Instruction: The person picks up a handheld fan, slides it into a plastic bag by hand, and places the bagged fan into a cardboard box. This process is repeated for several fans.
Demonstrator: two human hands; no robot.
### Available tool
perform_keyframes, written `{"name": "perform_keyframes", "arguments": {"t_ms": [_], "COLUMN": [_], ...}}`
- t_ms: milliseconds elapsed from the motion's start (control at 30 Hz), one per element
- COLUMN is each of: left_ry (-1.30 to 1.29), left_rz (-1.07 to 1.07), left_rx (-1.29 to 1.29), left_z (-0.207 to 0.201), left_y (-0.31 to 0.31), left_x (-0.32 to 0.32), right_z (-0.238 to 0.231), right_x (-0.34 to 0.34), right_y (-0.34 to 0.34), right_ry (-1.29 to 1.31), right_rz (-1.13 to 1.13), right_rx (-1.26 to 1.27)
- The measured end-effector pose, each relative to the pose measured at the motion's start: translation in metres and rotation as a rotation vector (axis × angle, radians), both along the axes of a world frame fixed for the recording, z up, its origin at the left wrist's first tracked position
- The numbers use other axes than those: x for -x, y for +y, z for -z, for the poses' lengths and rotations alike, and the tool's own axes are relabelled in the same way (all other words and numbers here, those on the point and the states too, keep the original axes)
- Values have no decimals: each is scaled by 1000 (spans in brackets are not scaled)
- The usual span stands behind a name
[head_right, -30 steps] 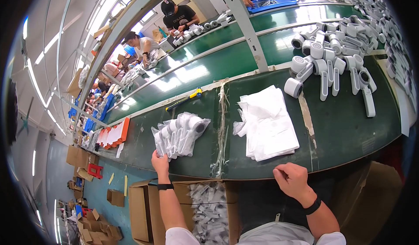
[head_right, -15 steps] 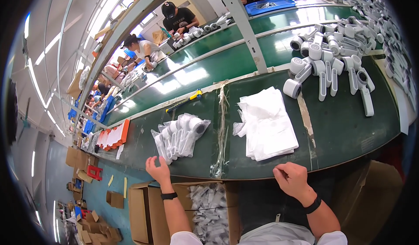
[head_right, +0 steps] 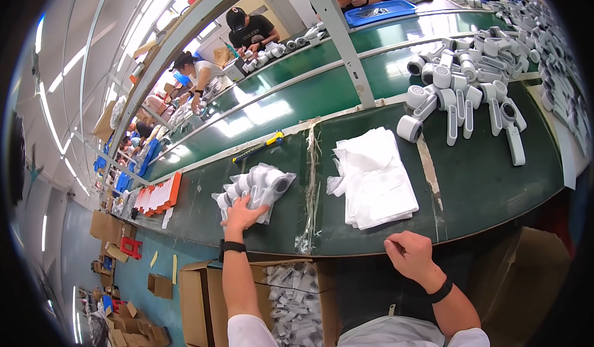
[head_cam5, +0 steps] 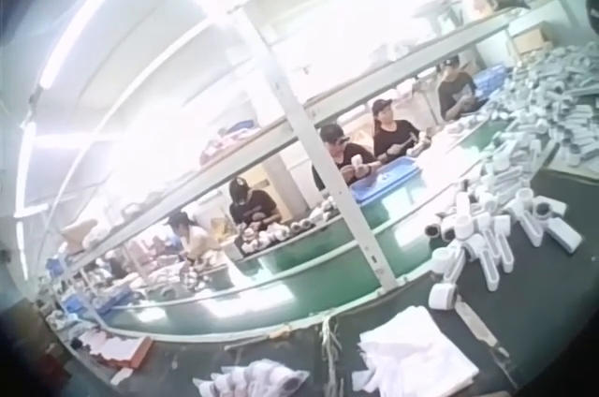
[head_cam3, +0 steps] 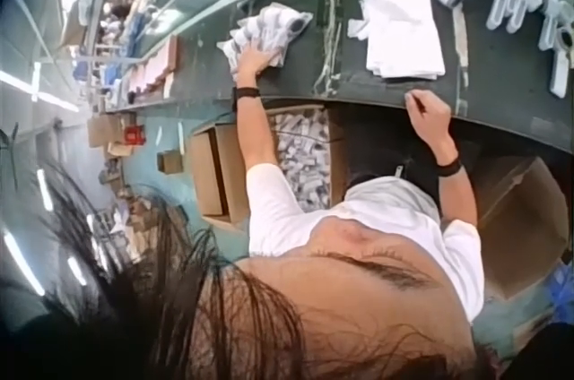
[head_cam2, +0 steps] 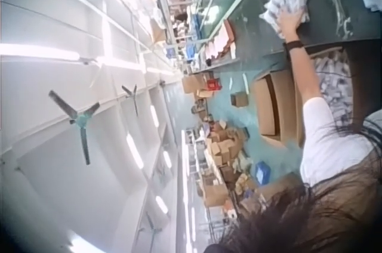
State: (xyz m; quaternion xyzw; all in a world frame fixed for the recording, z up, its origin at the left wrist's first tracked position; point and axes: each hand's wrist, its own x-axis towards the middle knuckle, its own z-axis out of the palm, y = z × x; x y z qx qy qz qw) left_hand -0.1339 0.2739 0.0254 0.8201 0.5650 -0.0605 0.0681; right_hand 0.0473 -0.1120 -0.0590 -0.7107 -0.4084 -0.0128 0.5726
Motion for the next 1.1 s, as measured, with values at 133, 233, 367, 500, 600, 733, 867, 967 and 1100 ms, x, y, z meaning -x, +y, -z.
{"name": "perform_keyframes", "arguments": {"t_ms": [133,233,367,500,600,733,867,967,1100], "left_ry": [2,-59,-27,-55,-58,-54,-92,-140,-164], "left_rz": [18,63,48,21,4,-10,-33,-19,-7], "left_rx": [35,50,4,-37,-52,-66,-108,-136,-187], "left_z": [-5,1,6,12,14,11,20,21,25], "left_y": [-2,8,10,11,9,4,8,6,5], "left_x": [0,9,8,6,4,-1,-2,0,0], "right_z": [1,2,0,-2,-1,-2,-3,-2,-2], "right_x": [0,0,0,1,0,1,1,0,0], "right_y": [1,2,3,4,3,4,4,6,5], "right_ry": [9,-6,-21,-44,-45,-74,-79,-65,-67], "right_rz": [28,31,35,37,28,29,39,26,26], "right_rx": [21,10,20,20,16,8,10,-2,-1]}}
